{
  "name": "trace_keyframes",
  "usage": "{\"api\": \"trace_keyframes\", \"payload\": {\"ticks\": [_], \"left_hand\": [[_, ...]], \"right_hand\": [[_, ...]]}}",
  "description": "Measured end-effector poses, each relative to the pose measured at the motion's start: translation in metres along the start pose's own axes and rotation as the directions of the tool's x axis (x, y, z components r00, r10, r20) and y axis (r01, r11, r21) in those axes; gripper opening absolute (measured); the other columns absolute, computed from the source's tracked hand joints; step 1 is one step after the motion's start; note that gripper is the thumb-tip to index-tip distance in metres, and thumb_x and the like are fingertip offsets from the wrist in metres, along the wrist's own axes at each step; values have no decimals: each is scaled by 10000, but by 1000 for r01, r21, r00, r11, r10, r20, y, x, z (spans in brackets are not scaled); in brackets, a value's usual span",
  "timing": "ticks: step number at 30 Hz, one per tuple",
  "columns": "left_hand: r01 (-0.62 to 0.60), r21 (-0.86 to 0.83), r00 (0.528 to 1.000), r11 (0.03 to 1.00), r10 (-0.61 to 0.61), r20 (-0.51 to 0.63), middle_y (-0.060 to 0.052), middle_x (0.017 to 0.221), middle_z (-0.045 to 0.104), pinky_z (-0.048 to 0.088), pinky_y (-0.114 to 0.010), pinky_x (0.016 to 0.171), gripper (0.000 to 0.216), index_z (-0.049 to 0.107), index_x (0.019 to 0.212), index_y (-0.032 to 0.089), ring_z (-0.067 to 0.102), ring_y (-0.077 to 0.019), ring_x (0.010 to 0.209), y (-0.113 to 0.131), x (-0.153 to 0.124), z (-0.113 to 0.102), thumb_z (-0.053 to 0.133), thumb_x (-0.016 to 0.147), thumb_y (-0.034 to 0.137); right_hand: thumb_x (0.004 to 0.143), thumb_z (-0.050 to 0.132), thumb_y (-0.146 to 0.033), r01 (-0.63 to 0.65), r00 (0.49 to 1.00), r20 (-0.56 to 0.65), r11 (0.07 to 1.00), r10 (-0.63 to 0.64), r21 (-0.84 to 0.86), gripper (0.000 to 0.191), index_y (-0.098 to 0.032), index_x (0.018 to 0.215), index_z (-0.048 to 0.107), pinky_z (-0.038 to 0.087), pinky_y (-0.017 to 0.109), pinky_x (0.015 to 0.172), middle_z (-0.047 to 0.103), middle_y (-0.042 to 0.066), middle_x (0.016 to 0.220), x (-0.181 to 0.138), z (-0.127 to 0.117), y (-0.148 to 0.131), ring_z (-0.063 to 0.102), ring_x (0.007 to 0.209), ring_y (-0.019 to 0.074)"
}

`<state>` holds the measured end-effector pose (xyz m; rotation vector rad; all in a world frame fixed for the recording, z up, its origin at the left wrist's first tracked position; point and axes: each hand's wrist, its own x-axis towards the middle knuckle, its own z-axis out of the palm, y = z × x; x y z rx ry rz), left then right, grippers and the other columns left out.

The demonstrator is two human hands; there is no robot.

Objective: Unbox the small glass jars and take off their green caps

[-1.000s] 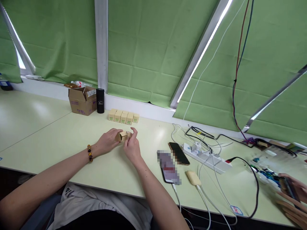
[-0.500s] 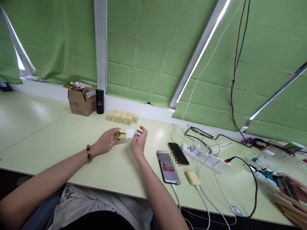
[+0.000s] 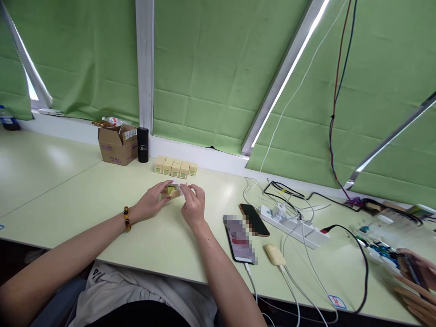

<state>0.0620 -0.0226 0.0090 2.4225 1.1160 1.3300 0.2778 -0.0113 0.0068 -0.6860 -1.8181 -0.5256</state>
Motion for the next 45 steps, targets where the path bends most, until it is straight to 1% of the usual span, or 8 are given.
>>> {"api": "trace_keyframes", "payload": {"ticks": [5,9,13,20,26,32,39,45], "left_hand": [[-14,10,1000,1000,14,-7,-99,1508,578,523,-501,1121,624,382,1581,290,607,-284,1330,2,0,0,596,997,253],[-8,25,1000,1000,9,-11,-106,1516,576,512,-516,1138,609,392,1579,281,590,-294,1358,3,0,-2,596,1005,275],[-3,19,1000,1000,4,-28,-119,1533,563,499,-534,1152,623,390,1583,273,572,-300,1384,1,0,-1,608,1000,275],[-11,53,1000,999,12,-19,-115,1512,580,511,-527,1144,618,392,1581,268,579,-289,1375,2,0,-1,599,998,243],[-49,113,999,992,51,-19,-103,1496,588,530,-525,1126,648,377,1588,285,585,-290,1361,4,0,-2,597,982,217],[-100,198,995,975,95,31,-101,1470,604,572,-507,1069,681,336,1602,289,590,-289,1341,3,-3,-1,566,972,169],[-210,280,977,937,189,100,-143,1442,607,595,-481,1013,594,324,1615,266,590,-290,1330,11,-2,-2,461,1040,201],[-234,301,972,924,214,96,-159,1391,629,597,-469,1006,557,343,1615,259,609,-293,1306,16,-1,2,412,1063,217]], "right_hand": [[872,424,30,52,997,61,999,-52,0,717,-267,1521,485,454,459,1006,756,74,1290,4,-5,-10,646,1238,278],[902,474,-2,71,992,104,997,-71,-2,616,-231,1473,514,423,465,997,788,84,1197,7,-6,-16,647,1262,296],[936,532,-53,92,995,42,996,-92,21,471,-235,1367,586,418,468,996,818,67,1025,5,-6,-15,706,1164,286],[988,533,-95,150,975,161,987,-156,50,288,-240,1203,657,416,434,1010,807,37,884,4,-5,-13,760,892,214],[992,487,-106,-130,977,175,990,119,55,254,-223,1145,651,409,426,947,801,58,956,1,-1,-11,735,792,206],[951,581,-194,-427,884,287,886,368,181,225,-217,1165,647,412,403,904,766,41,993,-2,5,-14,700,776,187],[946,599,-294,-562,807,320,812,497,158,133,-220,1001,694,400,397,882,733,27,935,-1,10,-24,634,741,179],[936,562,-302,-624,779,266,743,568,241,127,-226,836,586,468,374,808,662,39,894,-3,16,-26,604,788,198]]}}
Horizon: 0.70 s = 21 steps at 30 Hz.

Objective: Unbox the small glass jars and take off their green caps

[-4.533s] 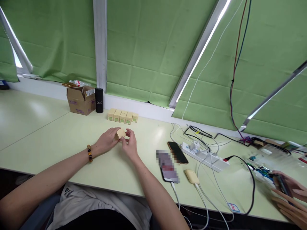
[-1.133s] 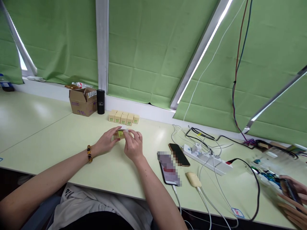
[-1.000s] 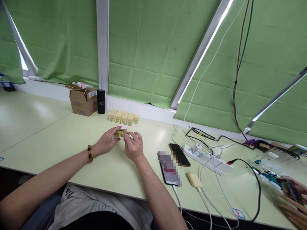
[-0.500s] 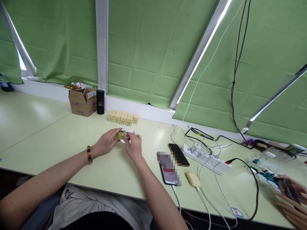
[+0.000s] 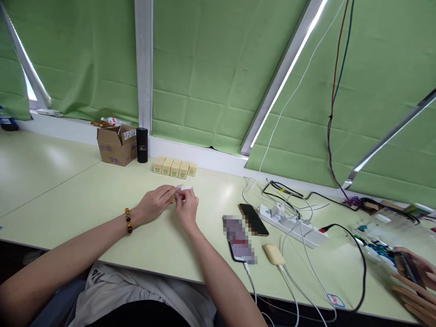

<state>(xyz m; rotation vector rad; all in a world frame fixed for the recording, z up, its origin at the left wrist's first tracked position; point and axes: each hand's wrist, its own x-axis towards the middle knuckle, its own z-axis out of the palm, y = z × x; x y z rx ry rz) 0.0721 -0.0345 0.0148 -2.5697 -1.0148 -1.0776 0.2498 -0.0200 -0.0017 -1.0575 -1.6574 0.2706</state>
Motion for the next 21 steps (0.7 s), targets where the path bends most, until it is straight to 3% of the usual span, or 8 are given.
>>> {"api": "trace_keyframes", "payload": {"ticks": [6,10,15,18,21], "left_hand": [[64,21,997,998,-63,-36,-160,1374,634,601,-480,979,550,375,1598,255,607,-311,1293,-6,1,0,433,1053,204],[89,41,995,995,-87,-49,-154,1398,622,593,-500,998,615,366,1599,260,593,-318,1310,-12,-1,0,484,1006,144],[170,-22,980,985,-171,-97,-134,1482,580,563,-511,1062,676,358,1601,281,545,-319,1375,-18,-2,2,546,965,148],[271,-86,946,959,-282,-163,-129,1527,552,515,-543,1118,681,344,1609,276,520,-328,1404,-27,-2,3,564,970,190],[336,-223,897,915,-383,-221,-141,1544,534,466,-556,1158,677,347,1610,260,515,-331,1411,-36,-2,4,583,975,246]], "right_hand": [[976,556,-438,-189,977,-20,914,211,359,201,-241,941,534,581,385,796,696,96,1109,1,0,2,672,955,225],[953,585,-564,-249,955,-15,825,297,507,324,-253,956,491,628,406,753,672,57,973,4,2,6,674,888,221],[936,570,-629,-258,936,-69,806,345,533,380,-263,968,474,630,382,693,653,45,940,11,-3,9,667,852,216],[943,568,-592,-208,954,-89,846,286,490,344,-257,963,490,606,377,757,687,69,982,15,-12,12,677,900,221],[947,574,-525,-193,977,-10,909,212,368,280,-247,943,536,561,360,767,701,64,939,18,-20,17,670,864,216]]}}
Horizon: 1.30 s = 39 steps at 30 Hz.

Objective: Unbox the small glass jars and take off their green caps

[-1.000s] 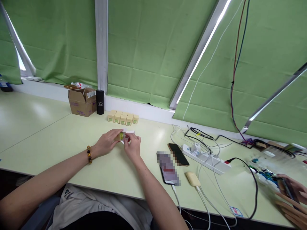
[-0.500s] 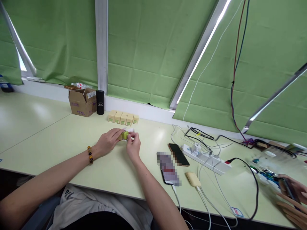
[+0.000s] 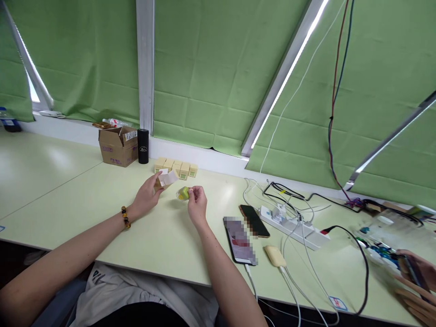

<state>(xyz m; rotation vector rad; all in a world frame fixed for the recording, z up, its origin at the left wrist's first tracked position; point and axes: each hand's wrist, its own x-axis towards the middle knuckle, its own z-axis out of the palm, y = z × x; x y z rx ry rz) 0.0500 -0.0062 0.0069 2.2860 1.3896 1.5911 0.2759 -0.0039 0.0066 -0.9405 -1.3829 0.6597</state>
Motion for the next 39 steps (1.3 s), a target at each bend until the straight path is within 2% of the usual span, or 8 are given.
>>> {"api": "trace_keyframes", "payload": {"ticks": [6,9,14,21,25,28,35,39], "left_hand": [[200,-459,979,865,-200,50,-143,1528,525,585,-380,956,670,373,1585,253,553,-267,1334,-5,7,3,620,973,373],[246,-636,967,732,-226,114,-169,1482,571,568,-386,998,730,354,1580,216,568,-270,1336,-7,9,6,652,962,464],[324,-757,940,567,-285,188,-159,1392,663,550,-419,1040,775,363,1569,207,660,-270,1234,-11,10,8,671,945,547],[373,-862,910,344,-316,267,-142,1396,677,573,-465,1019,546,609,1383,193,673,-300,1236,-3,9,6,661,943,514],[433,-860,883,272,-319,344,-142,1346,706,590,-475,975,505,641,1356,180,699,-307,1182,4,6,4,649,948,477],[470,-839,873,272,-281,398,-147,1326,715,602,-485,932,536,627,1390,180,714,-323,1148,8,4,2,624,962,501],[537,-805,843,253,-192,502,-145,1386,684,615,-443,835,573,608,1453,229,720,-319,1105,21,1,2,618,975,546],[517,-802,856,301,-193,480,-140,1376,690,600,-398,870,607,593,1473,222,703,-300,1134,27,1,4,611,983,579]], "right_hand": [[975,499,-410,88,972,235,951,-17,-296,181,-256,916,572,478,324,694,704,16,864,-1,-8,4,628,746,196],[977,481,-380,126,953,302,918,-6,-377,159,-268,916,576,446,305,643,705,-2,840,-3,-8,6,617,708,192],[984,455,-336,182,930,366,866,2,-465,143,-275,954,581,455,305,640,724,-2,867,-5,-7,12,647,739,201],[1000,504,-354,208,932,359,871,-39,-446,155,-272,1052,625,507,328,710,757,34,1006,-8,-5,8,695,900,216],[1008,533,-430,209,954,279,913,-110,-351,257,-257,1105,697,535,388,874,755,83,1144,-10,-2,-6,668,1101,243],[992,567,-510,139,962,261,961,-74,-239,347,-253,1158,730,544,400,906,758,94,1171,-12,2,-15,666,1112,251],[889,675,-644,-124,918,391,986,70,114,466,-213,1059,729,586,347,715,731,69,998,-15,11,-23,705,818,216],[791,788,-638,-206,925,364,947,107,246,496,-220,1043,702,601,356,777,736,67,1008,-15,12,-27,708,874,230]]}}
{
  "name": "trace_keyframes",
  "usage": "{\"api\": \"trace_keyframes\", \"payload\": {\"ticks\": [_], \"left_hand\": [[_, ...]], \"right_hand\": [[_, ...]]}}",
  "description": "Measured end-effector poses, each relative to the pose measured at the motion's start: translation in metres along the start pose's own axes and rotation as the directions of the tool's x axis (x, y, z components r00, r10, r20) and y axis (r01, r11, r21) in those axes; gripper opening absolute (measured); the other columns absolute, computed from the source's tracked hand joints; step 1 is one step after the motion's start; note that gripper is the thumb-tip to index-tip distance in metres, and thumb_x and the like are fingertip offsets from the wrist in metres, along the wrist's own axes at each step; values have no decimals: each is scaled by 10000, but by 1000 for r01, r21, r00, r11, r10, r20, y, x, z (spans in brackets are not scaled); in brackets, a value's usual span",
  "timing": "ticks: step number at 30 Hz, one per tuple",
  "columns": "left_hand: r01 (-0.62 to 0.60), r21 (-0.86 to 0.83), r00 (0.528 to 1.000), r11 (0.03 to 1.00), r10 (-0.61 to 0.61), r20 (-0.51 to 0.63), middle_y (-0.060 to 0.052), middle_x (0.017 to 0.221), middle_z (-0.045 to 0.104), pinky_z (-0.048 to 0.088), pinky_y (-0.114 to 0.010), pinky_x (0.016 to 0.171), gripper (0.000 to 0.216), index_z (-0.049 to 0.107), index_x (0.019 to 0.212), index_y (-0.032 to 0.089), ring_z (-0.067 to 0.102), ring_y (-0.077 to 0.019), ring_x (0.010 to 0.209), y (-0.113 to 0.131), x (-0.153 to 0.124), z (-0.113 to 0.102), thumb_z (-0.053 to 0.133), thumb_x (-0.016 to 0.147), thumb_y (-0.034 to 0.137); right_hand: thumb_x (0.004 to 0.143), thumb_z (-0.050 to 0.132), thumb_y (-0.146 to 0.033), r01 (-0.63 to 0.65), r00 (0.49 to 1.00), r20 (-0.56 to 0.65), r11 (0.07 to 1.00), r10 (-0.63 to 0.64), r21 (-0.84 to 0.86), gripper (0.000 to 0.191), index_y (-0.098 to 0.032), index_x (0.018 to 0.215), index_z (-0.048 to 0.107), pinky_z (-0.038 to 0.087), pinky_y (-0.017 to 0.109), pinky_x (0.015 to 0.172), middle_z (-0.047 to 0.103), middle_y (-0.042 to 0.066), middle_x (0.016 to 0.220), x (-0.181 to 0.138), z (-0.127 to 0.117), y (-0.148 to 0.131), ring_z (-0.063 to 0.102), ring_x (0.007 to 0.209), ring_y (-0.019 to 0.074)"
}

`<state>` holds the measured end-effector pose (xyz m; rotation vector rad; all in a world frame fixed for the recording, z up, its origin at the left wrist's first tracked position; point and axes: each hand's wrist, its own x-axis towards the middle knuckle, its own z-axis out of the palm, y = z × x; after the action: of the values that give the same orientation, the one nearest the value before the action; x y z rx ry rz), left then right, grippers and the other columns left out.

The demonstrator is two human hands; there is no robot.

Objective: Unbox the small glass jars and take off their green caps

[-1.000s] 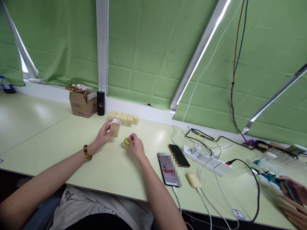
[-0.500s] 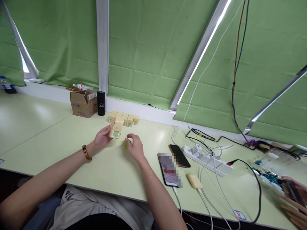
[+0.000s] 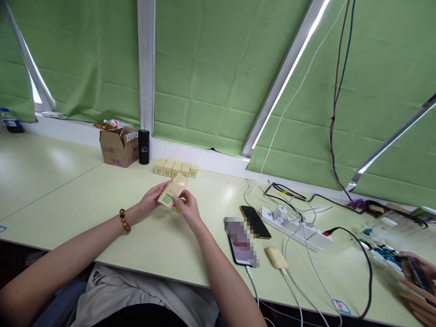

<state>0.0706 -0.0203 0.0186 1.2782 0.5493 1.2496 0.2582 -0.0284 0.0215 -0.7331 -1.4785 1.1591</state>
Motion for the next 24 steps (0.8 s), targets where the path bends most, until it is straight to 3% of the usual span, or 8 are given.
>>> {"api": "trace_keyframes", "payload": {"ticks": [4,9,17,24], "left_hand": [[-124,128,991,984,129,-31,-139,1387,678,570,-384,912,587,577,1469,197,688,-276,1136,1,-1,1,608,997,543],[-225,206,974,952,221,46,-136,1418,660,534,-387,952,613,509,1525,219,650,-281,1203,3,-3,3,665,967,417],[-266,356,964,896,250,92,-163,1473,611,490,-428,1048,680,406,1577,238,626,-307,1285,-3,-5,4,674,970,387],[-276,376,961,885,253,111,-167,1487,600,491,-427,1058,669,398,1572,246,630,-303,1289,-5,-5,3,666,982,412]], "right_hand": [[781,813,-606,7,995,-100,996,2,90,499,-228,1083,694,571,350,860,766,69,1039,1,-1,-4,714,964,244],[802,800,-592,10,982,-188,994,12,113,449,-223,1034,694,545,351,872,788,67,995,2,-3,-4,718,960,246],[782,805,-614,-15,966,-256,999,22,29,520,-209,1076,664,537,345,800,764,61,939,5,-4,6,702,873,227],[772,800,-616,-16,961,-278,1000,8,-26,526,-208,1073,660,525,332,765,743,47,890,6,-3,7,691,858,223]]}}
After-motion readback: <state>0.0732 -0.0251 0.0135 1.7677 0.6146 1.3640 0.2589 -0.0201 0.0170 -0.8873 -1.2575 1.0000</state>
